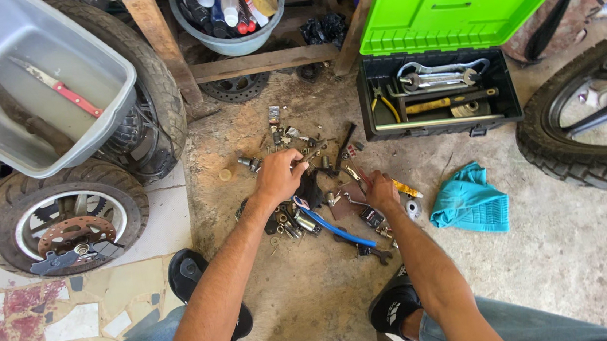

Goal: The person cleans and organizes various motorcycle hardware and tools, including cleaning small sockets with a cloth and organizing wrenches in a green toolbox.

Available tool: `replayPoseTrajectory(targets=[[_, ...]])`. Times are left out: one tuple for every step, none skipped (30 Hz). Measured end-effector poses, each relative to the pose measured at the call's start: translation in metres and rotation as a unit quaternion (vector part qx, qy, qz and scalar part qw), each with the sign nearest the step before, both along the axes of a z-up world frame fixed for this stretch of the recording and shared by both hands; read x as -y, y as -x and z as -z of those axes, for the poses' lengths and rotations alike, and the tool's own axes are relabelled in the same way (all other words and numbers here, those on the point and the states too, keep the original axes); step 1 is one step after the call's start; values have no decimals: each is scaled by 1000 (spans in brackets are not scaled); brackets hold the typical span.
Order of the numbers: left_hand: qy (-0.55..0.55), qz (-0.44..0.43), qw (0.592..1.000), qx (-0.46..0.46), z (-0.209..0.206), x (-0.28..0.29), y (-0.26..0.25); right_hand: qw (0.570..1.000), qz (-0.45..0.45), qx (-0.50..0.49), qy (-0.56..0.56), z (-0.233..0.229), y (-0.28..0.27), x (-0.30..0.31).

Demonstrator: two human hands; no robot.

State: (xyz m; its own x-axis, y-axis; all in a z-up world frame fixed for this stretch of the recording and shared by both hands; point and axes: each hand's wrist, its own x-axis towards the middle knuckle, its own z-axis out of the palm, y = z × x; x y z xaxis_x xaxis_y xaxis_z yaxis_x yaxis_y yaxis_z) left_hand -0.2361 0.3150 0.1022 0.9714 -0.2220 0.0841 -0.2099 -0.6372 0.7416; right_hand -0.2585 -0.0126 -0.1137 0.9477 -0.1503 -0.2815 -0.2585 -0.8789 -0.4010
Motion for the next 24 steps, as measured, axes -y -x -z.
replayPoseTrajectory(targets=[[1,-5,1000,-4,1,-3,1,999,26,-17,3,-4,2,-1],[3,-9,1000,-9,1,-3,3,1000,23,-17,4,-8,3,0],[5,-11,1000,-9,2,-3,4,999,32,-19,-2,-12,4,1],[11,-16,999,-29,1,-5,4,999,40,-19,-9,-13,1,0],[18,-20,998,-48,-1,-7,4,999,36,-16,-9,-15,-2,1],[18,-25,998,-47,-2,-9,4,1000,7,-3,15,-15,-4,4],[26,-26,998,-43,-4,-9,3,999,-22,9,39,-13,-5,5],[36,-25,998,-38,-6,-9,1,999,-23,11,39,-12,-5,6],[36,-26,998,-35,-8,-9,-2,998,-34,49,24,-11,-6,7],[35,-28,999,-12,-10,-10,-4,995,-45,86,8,-10,-7,7],[34,-29,999,10,-11,-11,-7,995,-46,88,8,-11,-9,5],[34,-30,999,13,-13,-10,-12,987,-74,144,-19,-14,-13,3],[39,-31,999,23,-15,-8,-19,974,-101,200,-46,-21,-17,-1],[44,-30,998,31,-18,-5,-23,973,-101,202,-46,-32,-18,-4],[45,-30,998,33,-23,-4,-26,974,-97,194,-70,-48,-22,-10],[37,-35,999,8,-30,-4,-31,974,-90,176,-111,-72,-27,-18],[29,-39,999,-17,-38,-4,-36,973,-79,152,-157,-101,-32,-28],[29,-39,999,-13,-47,-3,-41,968,-70,130,-205,-134,-35,-39],[32,-40,998,21,-56,-2,-45,960,-62,111,-251,-170,-39,-49],[35,-41,997,53,-66,-1,-46,950,-49,94,-293,-206,-41,-60],[35,-40,997,56,-77,-2,-47,939,-39,81,-331,-242,-43,-71],[27,-37,995,90,-89,-2,-48,930,-15,70,-362,-274,-46,-80],[20,-33,991,125,-102,-2,-49,918,8,59,-392,-303,-47,-87],[20,-31,991,127,-114,-2,-47,918,9,62,-391,-327,-45,-92]])
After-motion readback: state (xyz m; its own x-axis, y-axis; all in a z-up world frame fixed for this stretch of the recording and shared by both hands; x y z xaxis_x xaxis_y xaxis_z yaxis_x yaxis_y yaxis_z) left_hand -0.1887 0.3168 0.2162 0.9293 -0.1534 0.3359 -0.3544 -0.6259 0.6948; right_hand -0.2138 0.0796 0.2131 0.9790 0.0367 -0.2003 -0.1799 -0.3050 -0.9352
